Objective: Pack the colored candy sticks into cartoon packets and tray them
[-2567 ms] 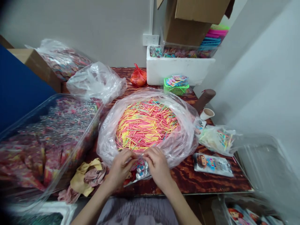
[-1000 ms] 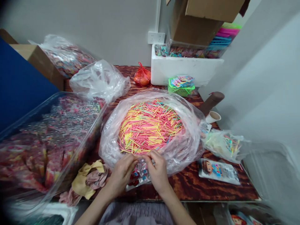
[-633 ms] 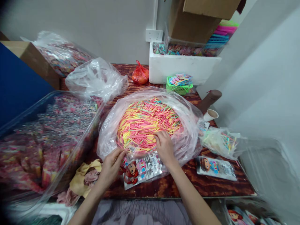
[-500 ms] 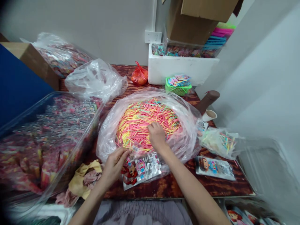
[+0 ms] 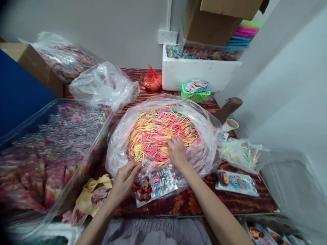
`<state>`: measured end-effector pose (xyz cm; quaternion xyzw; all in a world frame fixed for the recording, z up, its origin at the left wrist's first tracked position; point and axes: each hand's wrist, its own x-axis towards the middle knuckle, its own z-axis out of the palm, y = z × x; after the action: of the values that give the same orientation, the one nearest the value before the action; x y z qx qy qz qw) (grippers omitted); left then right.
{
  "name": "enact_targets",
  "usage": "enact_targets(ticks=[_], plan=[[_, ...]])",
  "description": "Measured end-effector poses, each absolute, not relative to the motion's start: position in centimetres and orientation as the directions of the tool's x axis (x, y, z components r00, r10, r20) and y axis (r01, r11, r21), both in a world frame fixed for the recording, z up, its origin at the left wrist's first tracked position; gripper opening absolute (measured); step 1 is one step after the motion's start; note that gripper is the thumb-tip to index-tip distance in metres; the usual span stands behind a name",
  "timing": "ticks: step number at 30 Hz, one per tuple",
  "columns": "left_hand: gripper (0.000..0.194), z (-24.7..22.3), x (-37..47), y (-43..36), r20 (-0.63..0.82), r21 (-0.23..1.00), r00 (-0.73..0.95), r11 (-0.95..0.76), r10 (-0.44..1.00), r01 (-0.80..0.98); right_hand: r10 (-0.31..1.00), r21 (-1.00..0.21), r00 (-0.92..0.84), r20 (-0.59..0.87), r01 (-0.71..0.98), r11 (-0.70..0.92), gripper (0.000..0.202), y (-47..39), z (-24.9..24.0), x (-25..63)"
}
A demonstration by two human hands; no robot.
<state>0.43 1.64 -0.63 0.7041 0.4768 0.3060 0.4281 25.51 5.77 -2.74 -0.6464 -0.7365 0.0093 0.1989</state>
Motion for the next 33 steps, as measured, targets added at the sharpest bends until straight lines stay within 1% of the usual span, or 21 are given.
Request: enact_targets(ticks=[2,4,6,8,11,15,17,19,21,24,28,29,33], plan=[[0.029,-0.6,0.4,1.7,0.016,0.894,0.357,-0.174,0.934,0.414,0.965,-0.202,-0.137,0.224,0.962,0.183,0.016,4.8,-2.4,25.5],[0.03,-0.6,0.5,1.7,0.012,0.892,0.357,-0.171,0.934,0.418,0.972,-0.105,-0.166,0.167,0.977,0.185,0.018,4.2,-1.8,25.2],[0.03,-0.6,0.6,1.8,0.015,0.893,0.352,-0.171,0.936,0.416,0.977,-0.015,-0.17,0.128,0.985,0.174,0.016,3.9,-1.3,24.8],[0.03,-0.5,0.7,1.9,0.019,0.894,0.34,-0.168,0.94,0.415,0.981,0.045,-0.168,0.101,0.985,0.164,0.016,3.9,-0.8,24.2],[0.03,-0.4,0.7,2.1,0.021,0.891,0.332,-0.168,0.943,0.422,0.98,0.082,-0.188,0.061,0.98,0.183,0.018,4.3,-0.5,23.6],[0.027,-0.2,0.5,2.3,0.022,0.883,0.32,-0.169,0.947,0.437,0.981,0.066,-0.188,0.039,0.98,0.185,0.017,4.6,-0.5,23.9],[0.027,-0.2,0.4,2.3,0.027,0.885,0.313,-0.169,0.949,0.433,0.983,0.029,-0.173,0.055,0.985,0.172,0.017,4.6,-0.7,24.5],[0.027,-0.2,0.3,2.4,0.027,0.891,0.315,-0.166,0.949,0.422,0.982,-0.033,-0.175,0.066,0.984,0.178,0.016,4.6,-1.1,25.2],[0.028,-0.2,0.4,2.6,0.018,0.899,0.317,-0.154,0.948,0.409,0.985,-0.138,-0.16,0.058,0.976,0.167,0.014,4.9,-1.4,25.9],[0.028,-0.1,0.6,3.0,0.014,0.914,0.304,-0.136,0.952,0.383,0.995,-0.301,-0.097,0.034,0.948,0.103,0.017,5.5,-1.6,26.7],[0.026,0.2,1.2,3.8,0.0,0.95,0.256,-0.079,0.967,0.302,0.998,-0.55,-0.057,-0.015,0.834,0.039,0.018,6.3,-1.6,27.6],[0.026,0.3,1.3,3.9,-0.009,0.958,0.251,-0.065,0.968,0.281,0.998,-0.589,-0.059,-0.024,0.808,0.033,0.019,6.4,-1.6,27.8],[0.025,0.5,1.8,4.4,-0.02,0.97,0.251,-0.042,0.968,0.239,0.999,-0.65,-0.041,-0.026,0.759,0.014,0.02,6.5,-1.8,28.5]])
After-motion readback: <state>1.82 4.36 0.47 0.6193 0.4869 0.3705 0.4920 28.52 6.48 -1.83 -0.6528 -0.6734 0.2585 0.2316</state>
